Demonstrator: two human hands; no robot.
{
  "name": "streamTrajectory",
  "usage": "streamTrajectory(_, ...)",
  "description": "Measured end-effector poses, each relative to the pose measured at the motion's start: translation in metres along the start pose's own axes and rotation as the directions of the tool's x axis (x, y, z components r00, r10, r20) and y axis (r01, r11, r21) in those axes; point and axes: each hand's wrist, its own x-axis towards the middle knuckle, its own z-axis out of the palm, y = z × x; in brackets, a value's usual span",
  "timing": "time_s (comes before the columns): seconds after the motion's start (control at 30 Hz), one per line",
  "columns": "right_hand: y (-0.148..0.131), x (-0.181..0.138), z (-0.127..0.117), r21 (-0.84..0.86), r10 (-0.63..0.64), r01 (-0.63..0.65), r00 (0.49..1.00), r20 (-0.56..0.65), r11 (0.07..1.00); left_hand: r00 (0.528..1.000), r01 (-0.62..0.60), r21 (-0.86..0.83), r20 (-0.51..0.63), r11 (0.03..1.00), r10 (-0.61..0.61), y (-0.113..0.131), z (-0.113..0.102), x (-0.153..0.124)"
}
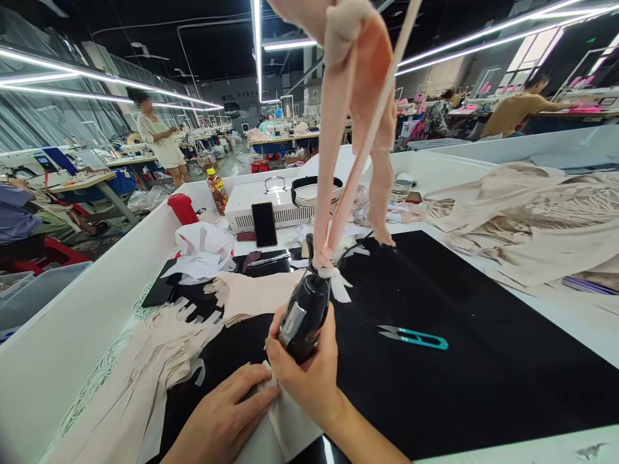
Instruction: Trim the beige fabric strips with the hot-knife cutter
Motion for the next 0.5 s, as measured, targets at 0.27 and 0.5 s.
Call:
streamTrajectory(0.27,-0.0061,0.0001,0.0032,-0.071,0.026,-0.029,0.999,-0.043,0.997,1.0,0.008,0.008,0.017,1.0,-0.008,0.0015,-0.0035,0.002)
streamTrajectory(0.5,-0.0096,-0.0055,-0.0026,-0.001,0.002,-0.003,0.998,-0.063,1.0,0.998,0.013,0.032,0.057,0.999,-0.015,0.0005,-0.0017,-0.0037)
